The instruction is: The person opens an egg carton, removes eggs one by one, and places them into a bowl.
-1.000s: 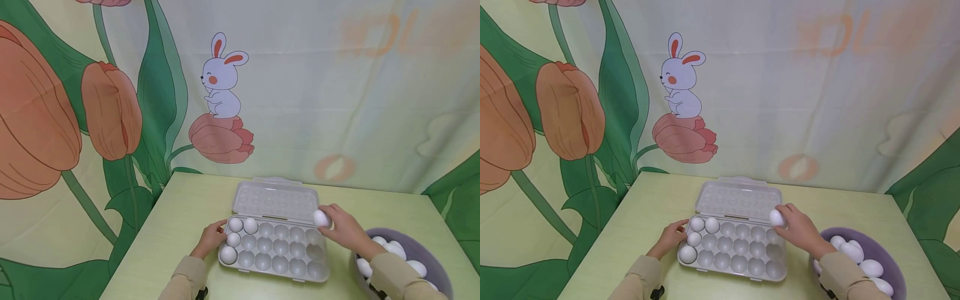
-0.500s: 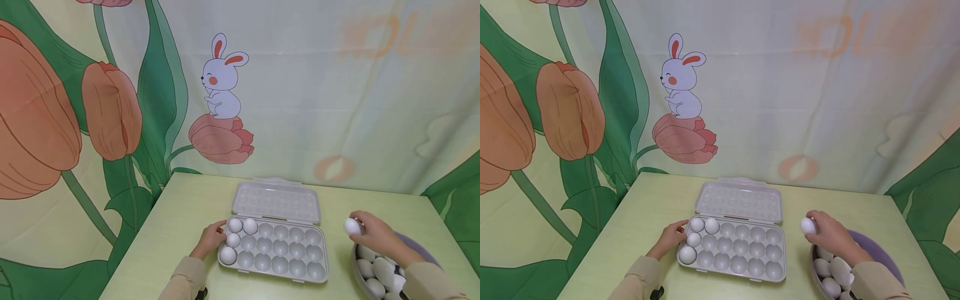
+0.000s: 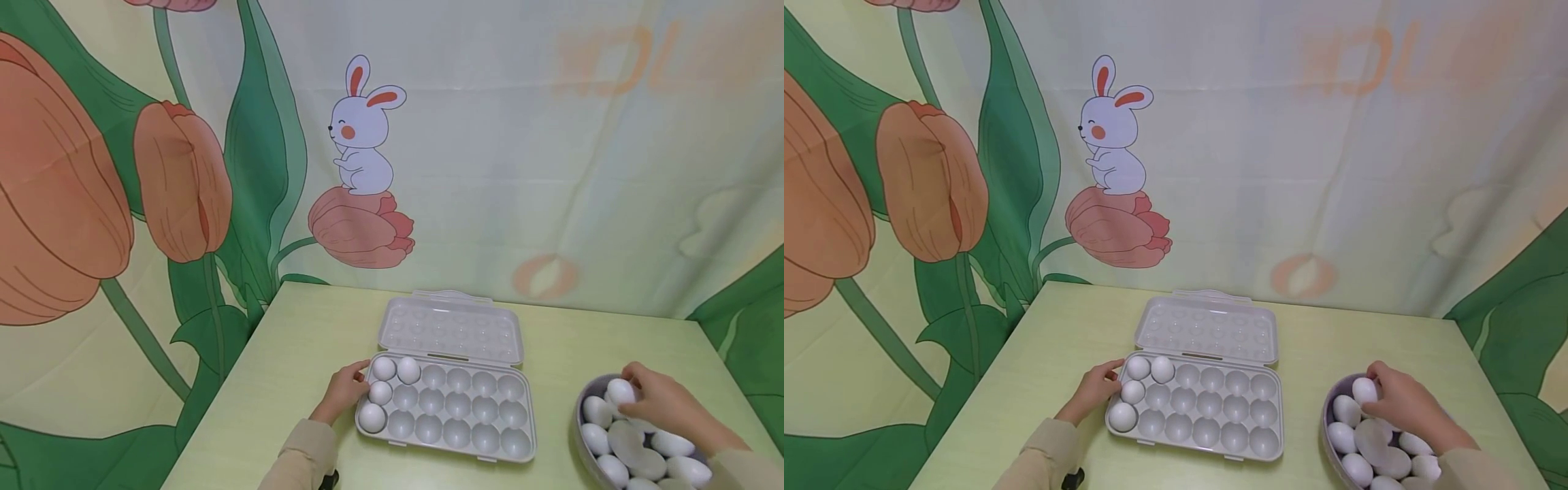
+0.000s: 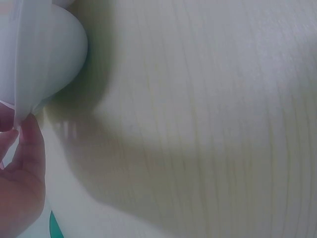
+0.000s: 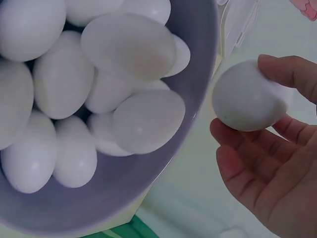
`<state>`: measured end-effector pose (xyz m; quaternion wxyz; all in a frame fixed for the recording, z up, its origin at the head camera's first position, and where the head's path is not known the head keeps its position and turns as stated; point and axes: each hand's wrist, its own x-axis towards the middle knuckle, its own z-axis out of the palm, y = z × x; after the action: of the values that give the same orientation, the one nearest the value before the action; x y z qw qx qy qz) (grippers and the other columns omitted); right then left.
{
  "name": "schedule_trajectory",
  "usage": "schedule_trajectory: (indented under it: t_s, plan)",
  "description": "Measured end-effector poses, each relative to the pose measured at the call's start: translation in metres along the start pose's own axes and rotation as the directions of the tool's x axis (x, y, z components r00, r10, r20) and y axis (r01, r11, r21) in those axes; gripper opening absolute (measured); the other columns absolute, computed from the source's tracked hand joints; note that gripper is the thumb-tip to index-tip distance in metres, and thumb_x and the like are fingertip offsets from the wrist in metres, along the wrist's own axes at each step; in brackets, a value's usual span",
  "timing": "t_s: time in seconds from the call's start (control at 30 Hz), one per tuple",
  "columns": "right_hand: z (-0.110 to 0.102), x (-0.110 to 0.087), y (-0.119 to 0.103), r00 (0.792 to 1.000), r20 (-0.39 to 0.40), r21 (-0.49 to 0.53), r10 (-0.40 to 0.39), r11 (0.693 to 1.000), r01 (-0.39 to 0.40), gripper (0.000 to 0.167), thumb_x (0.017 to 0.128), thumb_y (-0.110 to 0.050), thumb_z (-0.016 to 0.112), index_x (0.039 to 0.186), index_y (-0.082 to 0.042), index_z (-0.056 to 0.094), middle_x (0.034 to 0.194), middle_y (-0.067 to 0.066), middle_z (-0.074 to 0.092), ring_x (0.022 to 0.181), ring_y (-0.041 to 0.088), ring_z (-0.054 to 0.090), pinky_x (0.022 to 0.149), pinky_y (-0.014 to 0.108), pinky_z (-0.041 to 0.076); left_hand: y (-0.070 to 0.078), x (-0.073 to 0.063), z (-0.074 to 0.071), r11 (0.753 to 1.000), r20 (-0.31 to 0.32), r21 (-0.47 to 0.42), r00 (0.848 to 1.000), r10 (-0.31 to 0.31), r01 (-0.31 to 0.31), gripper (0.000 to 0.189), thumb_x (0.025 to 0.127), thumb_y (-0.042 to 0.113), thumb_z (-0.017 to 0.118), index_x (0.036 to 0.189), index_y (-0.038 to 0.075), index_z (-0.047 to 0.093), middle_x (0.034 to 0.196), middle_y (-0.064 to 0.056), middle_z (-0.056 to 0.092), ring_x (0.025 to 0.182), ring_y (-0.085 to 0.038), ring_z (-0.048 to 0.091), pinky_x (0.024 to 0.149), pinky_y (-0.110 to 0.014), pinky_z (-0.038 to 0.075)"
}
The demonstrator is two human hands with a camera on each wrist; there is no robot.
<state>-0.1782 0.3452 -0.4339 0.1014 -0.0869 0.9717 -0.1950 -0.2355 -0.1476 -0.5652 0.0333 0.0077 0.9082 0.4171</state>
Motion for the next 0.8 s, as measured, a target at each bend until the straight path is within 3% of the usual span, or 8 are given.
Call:
schedule_trajectory:
  t_s: [0.23, 0.57, 0.8]
  plan:
    - [0.002, -0.009, 0.021, 1.000, 0.020, -0.013, 0.006, 1.000, -0.005, 0.040, 0.066, -0.019, 0.071, 0.091, 0.000, 0.048, 0.074, 0.003, 0.046, 0.065, 0.015, 0.040, 0.055, 0.028, 0.034, 0.002, -0.002, -0.001, 1.000, 0.001, -0.014, 1.000, -0.006, 0.006, 0.053, 0.068, 0.001, 0.054, 0.120, 0.001, 0.052, 0.074, -0.003, 0.050, 0.065, -0.012, 0.043, 0.054, -0.022, 0.036]
    - [0.008, -0.017, 0.043, 0.998, 0.051, -0.032, 0.022, 0.999, -0.020, 0.041, 0.065, -0.019, 0.072, 0.091, 0.002, 0.048, 0.077, 0.005, 0.049, 0.068, 0.015, 0.044, 0.058, 0.029, 0.038, 0.004, -0.003, -0.001, 1.000, -0.009, -0.004, 1.000, 0.001, -0.001, 0.052, 0.067, 0.001, 0.054, 0.119, 0.001, 0.053, 0.074, -0.003, 0.051, 0.064, -0.012, 0.043, 0.053, -0.020, 0.035]
    - [0.014, -0.022, 0.051, 0.991, 0.094, -0.011, 0.095, 0.996, -0.094, 0.040, 0.066, -0.019, 0.071, 0.089, 0.000, 0.046, 0.074, 0.003, 0.044, 0.066, 0.016, 0.040, 0.056, 0.029, 0.034, 0.003, -0.003, -0.001, 1.000, -0.009, -0.004, 1.000, 0.002, -0.002, 0.052, 0.067, 0.001, 0.054, 0.119, 0.001, 0.053, 0.074, -0.002, 0.050, 0.065, -0.013, 0.043, 0.055, -0.022, 0.036]
